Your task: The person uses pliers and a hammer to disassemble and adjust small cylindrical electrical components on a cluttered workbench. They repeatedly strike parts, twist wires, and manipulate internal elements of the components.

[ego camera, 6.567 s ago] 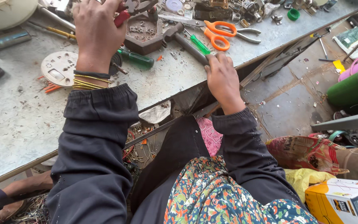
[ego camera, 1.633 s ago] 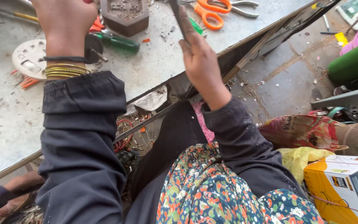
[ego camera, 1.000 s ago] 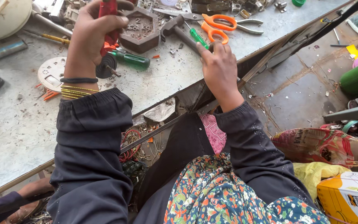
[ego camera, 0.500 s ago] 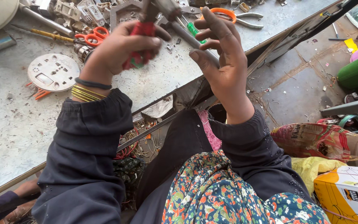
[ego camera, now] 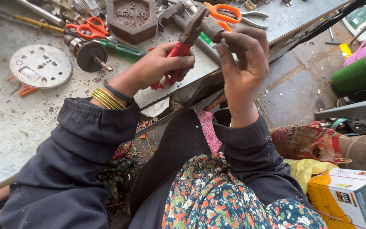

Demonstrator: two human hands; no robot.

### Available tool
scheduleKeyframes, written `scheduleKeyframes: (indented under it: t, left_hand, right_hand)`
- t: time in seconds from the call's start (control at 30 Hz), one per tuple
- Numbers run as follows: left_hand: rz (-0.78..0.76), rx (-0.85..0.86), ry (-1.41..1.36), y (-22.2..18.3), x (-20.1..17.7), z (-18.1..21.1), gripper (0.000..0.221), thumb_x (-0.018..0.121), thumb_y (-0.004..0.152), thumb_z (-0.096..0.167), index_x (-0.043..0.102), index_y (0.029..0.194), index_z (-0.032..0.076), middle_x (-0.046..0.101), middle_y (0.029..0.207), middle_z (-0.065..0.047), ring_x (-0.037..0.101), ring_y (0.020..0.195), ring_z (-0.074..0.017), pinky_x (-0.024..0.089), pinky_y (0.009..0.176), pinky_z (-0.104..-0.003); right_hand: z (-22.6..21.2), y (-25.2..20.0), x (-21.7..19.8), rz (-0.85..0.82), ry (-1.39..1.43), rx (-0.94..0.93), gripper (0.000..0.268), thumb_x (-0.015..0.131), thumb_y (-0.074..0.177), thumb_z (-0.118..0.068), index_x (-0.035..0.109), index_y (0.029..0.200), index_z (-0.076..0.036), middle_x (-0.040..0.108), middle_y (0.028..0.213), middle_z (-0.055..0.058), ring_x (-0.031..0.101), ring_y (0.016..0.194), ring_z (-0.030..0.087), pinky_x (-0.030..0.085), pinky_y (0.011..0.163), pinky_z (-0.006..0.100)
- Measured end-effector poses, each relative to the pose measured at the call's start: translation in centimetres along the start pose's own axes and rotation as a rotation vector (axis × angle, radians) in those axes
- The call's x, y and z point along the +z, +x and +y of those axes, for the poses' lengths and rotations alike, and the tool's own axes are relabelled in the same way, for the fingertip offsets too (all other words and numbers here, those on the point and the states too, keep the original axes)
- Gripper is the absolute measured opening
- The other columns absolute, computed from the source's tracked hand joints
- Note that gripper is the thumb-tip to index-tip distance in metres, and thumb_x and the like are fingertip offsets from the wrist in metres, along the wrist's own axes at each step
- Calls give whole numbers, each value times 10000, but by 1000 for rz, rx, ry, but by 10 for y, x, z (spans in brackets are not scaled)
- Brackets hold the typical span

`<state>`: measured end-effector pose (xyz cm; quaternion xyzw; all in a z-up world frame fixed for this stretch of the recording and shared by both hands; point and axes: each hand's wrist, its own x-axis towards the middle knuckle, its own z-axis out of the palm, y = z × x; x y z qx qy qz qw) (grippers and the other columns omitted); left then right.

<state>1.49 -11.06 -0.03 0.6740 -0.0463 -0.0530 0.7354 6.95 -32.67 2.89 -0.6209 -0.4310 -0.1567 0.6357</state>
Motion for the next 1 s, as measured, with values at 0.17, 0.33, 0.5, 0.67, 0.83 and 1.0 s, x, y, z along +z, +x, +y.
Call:
scheduleKeyframes:
  t: [0.17, 0.33, 0.5, 0.67, 0.83, 1.0]
  left_hand:
    - [96, 69, 21, 6, 9, -12, 352, 763, 905, 327, 639, 1144, 101, 640, 858, 17, 608, 743, -65, 496, 624, -245]
    - [97, 317, 58, 7, 11, -17, 366, 801, 917, 239, 641, 1191, 57, 670, 1038, 13, 646, 971, -70, 555, 884, -261]
    - [212, 345, 231, 4, 12, -14, 321, 797, 925, 214, 646, 1151, 44, 673, 1009, 1, 637, 955, -77, 544, 876, -271]
    - [299, 345, 442, -2, 14, -7, 366, 809, 891, 232, 665, 1160, 30, 686, 956, -35, 646, 878, -102, 545, 794, -290]
    - [332, 428, 615, -4, 14, -2, 414, 847, 856, 259, 696, 1152, 13, 694, 973, -84, 676, 858, -165, 544, 778, -317]
    - [320, 387, 617, -5, 15, -2, 449, 866, 831, 302, 701, 1138, 19, 698, 935, -70, 680, 827, -153, 541, 753, -313]
  right_hand:
    - [24, -5, -7, 81, -35, -13, 101, 705, 1118, 58, 625, 1172, 29, 571, 1198, 63, 641, 1048, 106, 600, 926, 262]
    - [32, -9, -4, 133, 347, 95, 134, 654, 1127, 1, 551, 1211, -21, 566, 1239, 98, 711, 1062, 205, 634, 961, 341]
    - [18, -7, -1, 71, 534, 219, 331, 684, 1093, -87, 473, 1348, -92, 537, 1385, 136, 715, 1146, 246, 616, 1003, 356]
    - [18, -4, -4, -40, 450, 343, 389, 703, 1059, -181, 511, 1362, -31, 660, 1210, 124, 739, 1024, 219, 627, 950, 346]
    - [34, -13, -11, 29, 412, 382, 357, 737, 1056, -171, 571, 1297, 33, 720, 1170, 119, 744, 1024, 225, 643, 950, 390]
    - [43, -27, -13, 97, 401, 362, 313, 720, 1035, -92, 582, 1289, 27, 699, 1182, 134, 728, 1061, 202, 643, 996, 380]
